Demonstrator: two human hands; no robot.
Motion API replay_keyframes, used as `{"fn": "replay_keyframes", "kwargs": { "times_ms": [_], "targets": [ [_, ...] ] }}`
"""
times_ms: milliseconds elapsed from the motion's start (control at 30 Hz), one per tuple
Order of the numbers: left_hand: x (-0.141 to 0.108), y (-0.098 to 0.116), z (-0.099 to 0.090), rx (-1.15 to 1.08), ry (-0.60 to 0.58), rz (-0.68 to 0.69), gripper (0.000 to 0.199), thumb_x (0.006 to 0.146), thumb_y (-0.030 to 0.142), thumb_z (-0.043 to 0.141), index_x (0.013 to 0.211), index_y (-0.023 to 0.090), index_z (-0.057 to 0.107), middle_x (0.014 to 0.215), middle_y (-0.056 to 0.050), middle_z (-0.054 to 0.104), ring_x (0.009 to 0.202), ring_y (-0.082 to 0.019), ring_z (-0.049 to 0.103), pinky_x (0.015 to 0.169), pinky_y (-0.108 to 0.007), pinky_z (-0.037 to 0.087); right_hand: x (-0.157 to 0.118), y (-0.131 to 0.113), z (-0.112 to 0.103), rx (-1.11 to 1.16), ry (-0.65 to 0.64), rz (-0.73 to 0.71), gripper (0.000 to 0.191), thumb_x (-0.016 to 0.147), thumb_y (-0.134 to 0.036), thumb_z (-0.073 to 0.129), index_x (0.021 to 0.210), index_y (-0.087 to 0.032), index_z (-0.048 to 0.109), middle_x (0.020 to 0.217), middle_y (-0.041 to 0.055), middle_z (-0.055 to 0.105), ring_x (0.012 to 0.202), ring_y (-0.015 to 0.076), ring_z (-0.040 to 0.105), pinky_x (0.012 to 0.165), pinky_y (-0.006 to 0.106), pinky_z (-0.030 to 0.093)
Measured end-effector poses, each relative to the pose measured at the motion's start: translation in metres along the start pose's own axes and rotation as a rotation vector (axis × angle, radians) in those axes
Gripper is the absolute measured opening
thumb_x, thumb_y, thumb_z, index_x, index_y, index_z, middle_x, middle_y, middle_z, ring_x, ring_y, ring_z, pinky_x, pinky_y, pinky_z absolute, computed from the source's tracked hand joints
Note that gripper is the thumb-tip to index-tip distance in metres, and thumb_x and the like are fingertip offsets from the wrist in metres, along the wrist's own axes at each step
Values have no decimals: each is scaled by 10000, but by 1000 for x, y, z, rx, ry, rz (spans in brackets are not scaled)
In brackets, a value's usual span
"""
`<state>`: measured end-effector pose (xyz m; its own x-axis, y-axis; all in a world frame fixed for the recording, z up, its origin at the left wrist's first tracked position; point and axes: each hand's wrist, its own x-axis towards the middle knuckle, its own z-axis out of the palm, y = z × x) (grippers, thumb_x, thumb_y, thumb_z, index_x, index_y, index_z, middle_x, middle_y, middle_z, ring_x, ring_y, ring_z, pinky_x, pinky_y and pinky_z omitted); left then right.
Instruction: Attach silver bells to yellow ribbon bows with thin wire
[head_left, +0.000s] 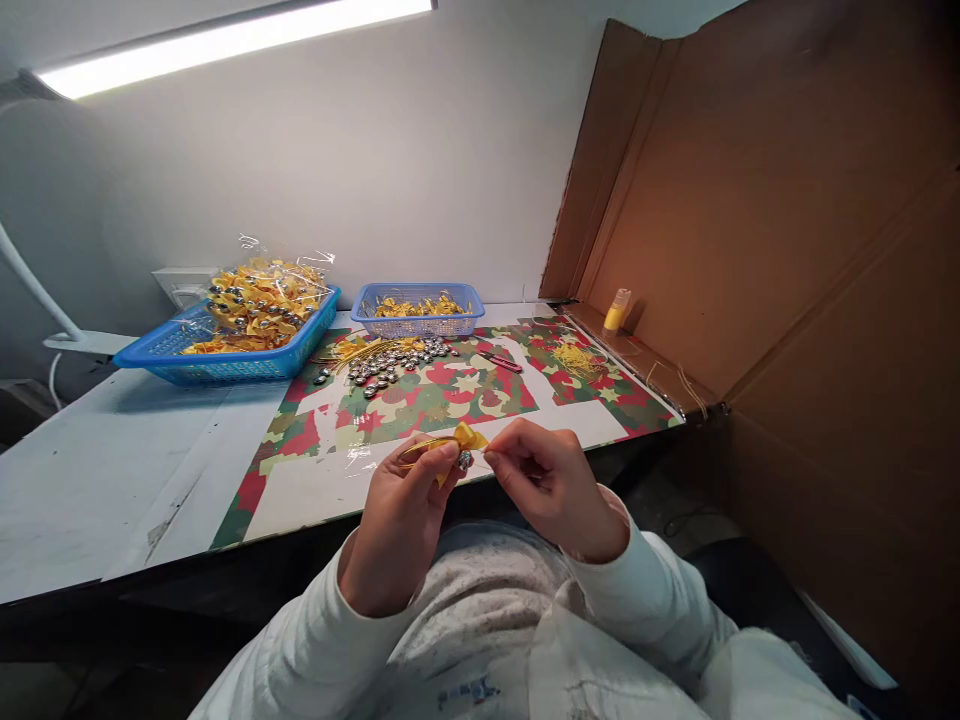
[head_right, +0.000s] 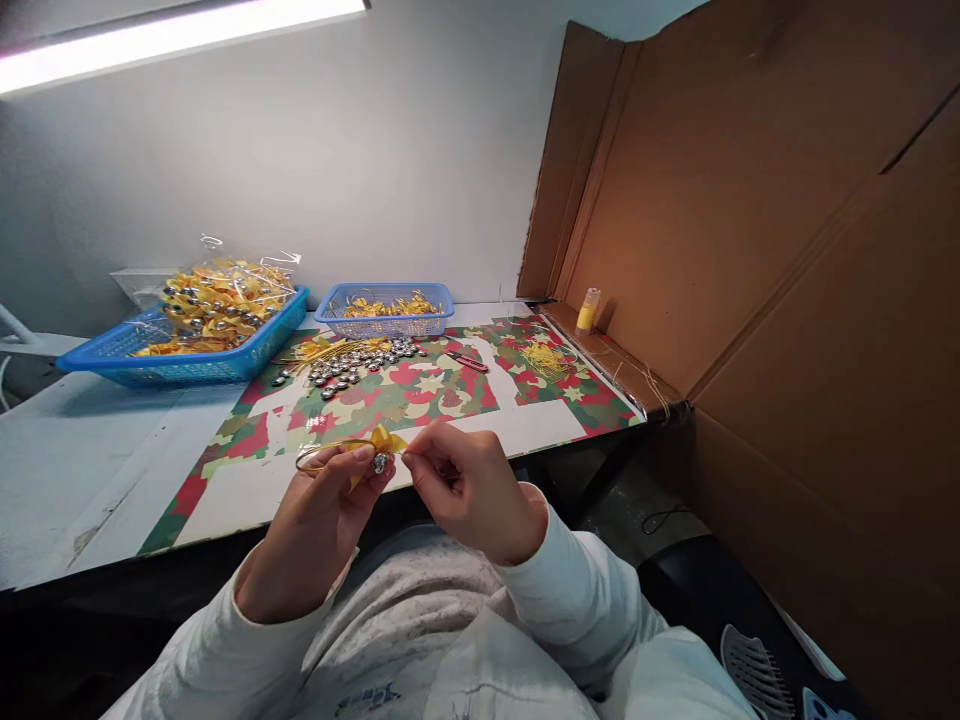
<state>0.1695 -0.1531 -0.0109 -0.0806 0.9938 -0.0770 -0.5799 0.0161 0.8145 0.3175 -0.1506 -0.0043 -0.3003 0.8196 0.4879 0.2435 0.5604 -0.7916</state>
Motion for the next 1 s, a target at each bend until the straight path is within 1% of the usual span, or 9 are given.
{"fn": "replay_keyframes", "kwargs": {
  "times_ms": [167, 333, 533, 767, 1000],
  "targets": [
    [0, 0, -1, 6, 21, -19, 189, 503, 257, 829, 575, 163, 682, 648, -14, 653, 647, -123, 593, 636, -232, 513, 0, 3, -3, -15, -17, -19, 120, 877, -244, 540, 783, -175, 569, 586, -42, 496, 489, 57, 328, 437, 189, 278],
    [1, 0, -1, 5, -6, -53, 180, 512, 250, 825, 584, 161, 685, 650, -14, 660, 654, -124, 603, 651, -234, 522, 1, 8, -5, 46, -21, 4, 163, 890, -305, 546, 803, -170, 578, 613, -27, 526, 514, 66, 365, 453, 195, 300],
    [0, 1, -2, -12, -43, -86, 177, 506, 224, 831, 576, 161, 680, 649, -10, 655, 661, -122, 602, 656, -230, 528, 3, 11, -4, 121, -22, 37, 208, 883, -347, 568, 774, -170, 565, 604, -27, 500, 541, 79, 373, 477, 209, 307],
    [-1, 1, -1, -16, -44, -61, 199, 519, 255, 835, 570, 162, 667, 642, -3, 640, 655, -112, 595, 666, -222, 525, 5, 13, 2, 231, 1, 66, 280, 870, -427, 587, 760, -173, 548, 588, -31, 473, 546, 83, 369, 490, 221, 310],
    [-1, 0, -2, -26, -84, -64, 201, 533, 275, 850, 613, 161, 706, 658, -12, 660, 659, -109, 600, 670, -210, 526, 3, 17, 6, 310, 29, 94, 316, 853, -476, 609, 766, -178, 552, 589, -38, 452, 552, 85, 367, 502, 222, 310]
  ]
}}
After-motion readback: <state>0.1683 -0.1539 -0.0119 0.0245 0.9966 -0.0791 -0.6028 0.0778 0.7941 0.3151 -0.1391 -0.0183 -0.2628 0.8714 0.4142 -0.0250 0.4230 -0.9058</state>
